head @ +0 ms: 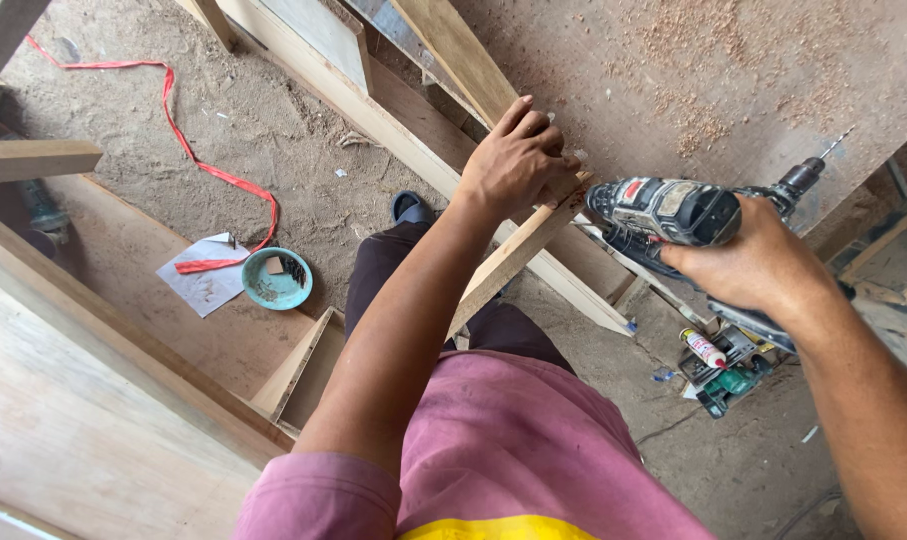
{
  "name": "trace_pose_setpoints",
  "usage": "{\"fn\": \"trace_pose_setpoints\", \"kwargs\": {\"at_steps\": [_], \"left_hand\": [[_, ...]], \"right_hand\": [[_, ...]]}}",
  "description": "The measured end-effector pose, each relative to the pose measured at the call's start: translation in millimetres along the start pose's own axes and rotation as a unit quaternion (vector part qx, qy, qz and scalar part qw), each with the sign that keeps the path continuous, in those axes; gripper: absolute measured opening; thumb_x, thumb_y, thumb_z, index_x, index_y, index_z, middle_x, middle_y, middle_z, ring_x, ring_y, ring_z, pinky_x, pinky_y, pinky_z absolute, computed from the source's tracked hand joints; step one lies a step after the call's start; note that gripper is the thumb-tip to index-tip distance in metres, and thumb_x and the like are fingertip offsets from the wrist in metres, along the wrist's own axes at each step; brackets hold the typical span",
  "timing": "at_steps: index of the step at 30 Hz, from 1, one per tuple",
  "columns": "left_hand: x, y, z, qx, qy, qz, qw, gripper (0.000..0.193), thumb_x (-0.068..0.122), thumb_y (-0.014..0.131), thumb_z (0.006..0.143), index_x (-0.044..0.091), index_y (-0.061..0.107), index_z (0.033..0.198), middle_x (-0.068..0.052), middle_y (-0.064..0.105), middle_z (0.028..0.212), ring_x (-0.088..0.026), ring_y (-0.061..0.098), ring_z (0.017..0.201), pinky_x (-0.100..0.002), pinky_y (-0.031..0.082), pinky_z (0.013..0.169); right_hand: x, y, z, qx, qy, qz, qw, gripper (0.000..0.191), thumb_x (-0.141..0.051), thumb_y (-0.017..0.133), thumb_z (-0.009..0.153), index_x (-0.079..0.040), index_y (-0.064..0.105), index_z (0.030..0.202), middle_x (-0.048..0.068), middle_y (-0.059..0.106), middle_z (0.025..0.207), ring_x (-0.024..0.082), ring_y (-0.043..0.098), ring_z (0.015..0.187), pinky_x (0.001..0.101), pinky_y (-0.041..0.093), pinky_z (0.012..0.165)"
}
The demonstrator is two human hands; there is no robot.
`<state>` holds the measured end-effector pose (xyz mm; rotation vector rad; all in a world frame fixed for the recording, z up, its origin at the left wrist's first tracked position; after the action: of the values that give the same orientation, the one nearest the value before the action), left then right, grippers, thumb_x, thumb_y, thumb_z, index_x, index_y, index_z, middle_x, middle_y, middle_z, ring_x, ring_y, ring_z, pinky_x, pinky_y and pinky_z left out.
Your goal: The person uses a cordless drill to drive screws into a rectangular wooden frame, securing cross braces at multiple points. They reposition the frame and continue fastening joints, then lift and inspect the assembled frame.
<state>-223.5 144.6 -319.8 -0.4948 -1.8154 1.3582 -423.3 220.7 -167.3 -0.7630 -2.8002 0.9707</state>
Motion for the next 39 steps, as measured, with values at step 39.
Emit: {"fn": "trace_pose_setpoints", "kwargs": {"at_steps": [39], "left_hand": [[0,-7,-4,-0.053,-0.027,-0.017,0.998,0.043,0.032,0.076,0.090,0.050,0.068,0.128,0.006,0.064,0.118,-0.022,0.050,0.129,-0.049,0.013,0.129]], "right_hand": [[6,8,-18,-0.031,-0.087,0.123,0.988,0.017,-0.012,0.077,0.083,-0.002,0.074,0.096,0.009,0.076,0.076,0.019,0.071,0.064,0.0376,0.059,0.062]]}}
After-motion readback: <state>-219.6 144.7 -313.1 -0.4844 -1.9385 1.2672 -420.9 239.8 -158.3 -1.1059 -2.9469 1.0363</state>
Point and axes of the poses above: each hand's wrist, its own z-axis towards the middle knuckle, its own y-axis out of the palm, x = y × z, the point moved 4 cm from there along z, towards the middle knuckle
